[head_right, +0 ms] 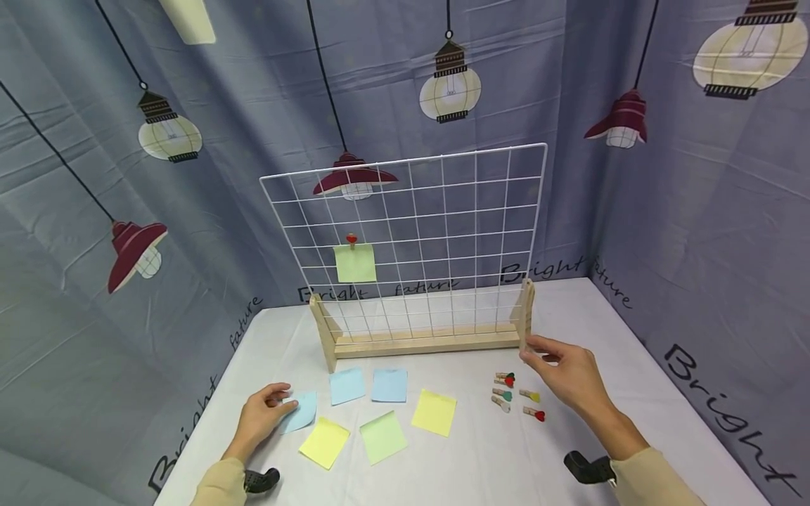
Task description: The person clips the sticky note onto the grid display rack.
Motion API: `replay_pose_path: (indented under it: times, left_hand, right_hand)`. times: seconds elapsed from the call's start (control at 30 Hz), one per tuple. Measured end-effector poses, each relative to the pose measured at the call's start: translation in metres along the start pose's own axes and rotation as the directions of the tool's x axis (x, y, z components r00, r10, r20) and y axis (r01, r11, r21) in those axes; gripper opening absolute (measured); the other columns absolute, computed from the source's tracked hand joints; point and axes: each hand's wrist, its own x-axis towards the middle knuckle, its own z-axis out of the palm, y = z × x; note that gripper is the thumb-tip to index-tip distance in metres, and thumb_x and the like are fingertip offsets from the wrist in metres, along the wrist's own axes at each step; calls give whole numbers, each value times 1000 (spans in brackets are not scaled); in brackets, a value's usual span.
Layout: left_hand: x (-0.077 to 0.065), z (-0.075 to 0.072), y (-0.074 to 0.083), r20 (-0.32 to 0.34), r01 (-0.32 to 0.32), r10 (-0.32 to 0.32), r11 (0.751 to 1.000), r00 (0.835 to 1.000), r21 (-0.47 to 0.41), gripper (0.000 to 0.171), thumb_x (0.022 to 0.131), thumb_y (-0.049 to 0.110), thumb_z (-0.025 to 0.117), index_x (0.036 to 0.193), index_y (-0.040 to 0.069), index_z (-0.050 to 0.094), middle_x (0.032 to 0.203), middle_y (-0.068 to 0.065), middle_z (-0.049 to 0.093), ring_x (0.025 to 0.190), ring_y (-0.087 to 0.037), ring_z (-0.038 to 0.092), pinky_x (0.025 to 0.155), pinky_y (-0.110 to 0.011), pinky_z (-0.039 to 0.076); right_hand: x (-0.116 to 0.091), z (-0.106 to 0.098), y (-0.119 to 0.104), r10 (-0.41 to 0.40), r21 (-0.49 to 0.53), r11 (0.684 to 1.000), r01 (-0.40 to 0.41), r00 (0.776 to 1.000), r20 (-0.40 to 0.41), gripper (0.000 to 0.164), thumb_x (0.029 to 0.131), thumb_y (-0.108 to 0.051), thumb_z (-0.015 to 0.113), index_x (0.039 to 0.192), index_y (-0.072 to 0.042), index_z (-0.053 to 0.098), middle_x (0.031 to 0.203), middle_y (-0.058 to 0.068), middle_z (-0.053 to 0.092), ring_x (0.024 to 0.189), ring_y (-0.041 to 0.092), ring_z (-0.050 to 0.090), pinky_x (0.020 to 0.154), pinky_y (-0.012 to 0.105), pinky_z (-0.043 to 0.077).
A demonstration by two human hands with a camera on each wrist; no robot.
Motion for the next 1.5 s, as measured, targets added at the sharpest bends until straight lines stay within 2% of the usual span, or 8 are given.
replay_pose_path:
  times: [0.13,0.27,0.43,0.63,0.97,1.17,1.4,1.5]
  left_hand:
    - [-4,1,2,-5,-21,22,998,1000,56,41,83,13,86,120,4,72,106,-9,75,98,-23,63,91,-43,49]
    - [-7,1,4,-13,-27,29,993,1000,116,37,81,13,86,113,1,73,93,-7,67,86,-20,56,80,-37,46]
    - [-6,0,8,-33,-17,21,991,999,135,25,83,13,84,102,0,74,83,-5,63,78,-18,53,72,-32,43]
    - [-5,-3,8,-74,-8,16,994,997,106,9,94,11,74,99,4,76,88,-8,71,81,-19,60,73,-32,46]
    - [-2,-19,20,-129,27,-26,1000,991,12,19,103,14,62,115,5,73,104,-14,74,97,-27,65,82,-37,49]
    - [0,-24,38,-162,5,-11,999,987,-37,21,105,15,60,119,8,73,112,-14,74,103,-28,62,84,-36,46]
    - [2,-22,62,-165,-31,16,995,986,-90,21,104,17,62,120,10,74,113,-13,74,105,-29,64,82,-34,46]
    - [2,-20,72,-172,-43,24,993,985,-110,20,103,17,64,119,12,75,112,-12,75,103,-27,64,82,-33,46]
  right_hand:
    - [-1,2,1,1,-3,1000,-1,1000,-5,45,98,-31,72,134,-3,67,129,24,70,105,41,69,70,31,53]
    - [-3,2,3,-17,-4,1000,17,1000,-25,45,98,-31,73,133,-2,68,127,23,71,104,41,70,67,26,52]
    - [-4,2,4,-28,0,1000,28,999,-47,45,97,-28,74,132,-1,68,124,23,72,101,40,70,63,22,51]
    - [-5,3,7,-23,-12,1000,22,998,-52,44,97,-28,74,131,-2,69,121,23,73,101,41,71,63,23,51]
    - [-6,4,16,28,-15,999,-29,999,-23,50,98,-38,72,131,-1,69,125,22,72,105,41,70,70,27,53]
    - [-6,5,22,60,-10,998,-60,998,2,49,98,-38,72,130,-1,70,124,23,72,105,41,70,71,29,54]
    - [-5,7,33,84,44,995,-85,996,20,52,99,-42,69,129,-1,70,125,23,72,110,42,69,69,17,51]
    - [-5,8,37,102,57,993,-104,994,31,53,99,-44,68,131,-1,69,124,21,73,111,41,69,68,17,52]
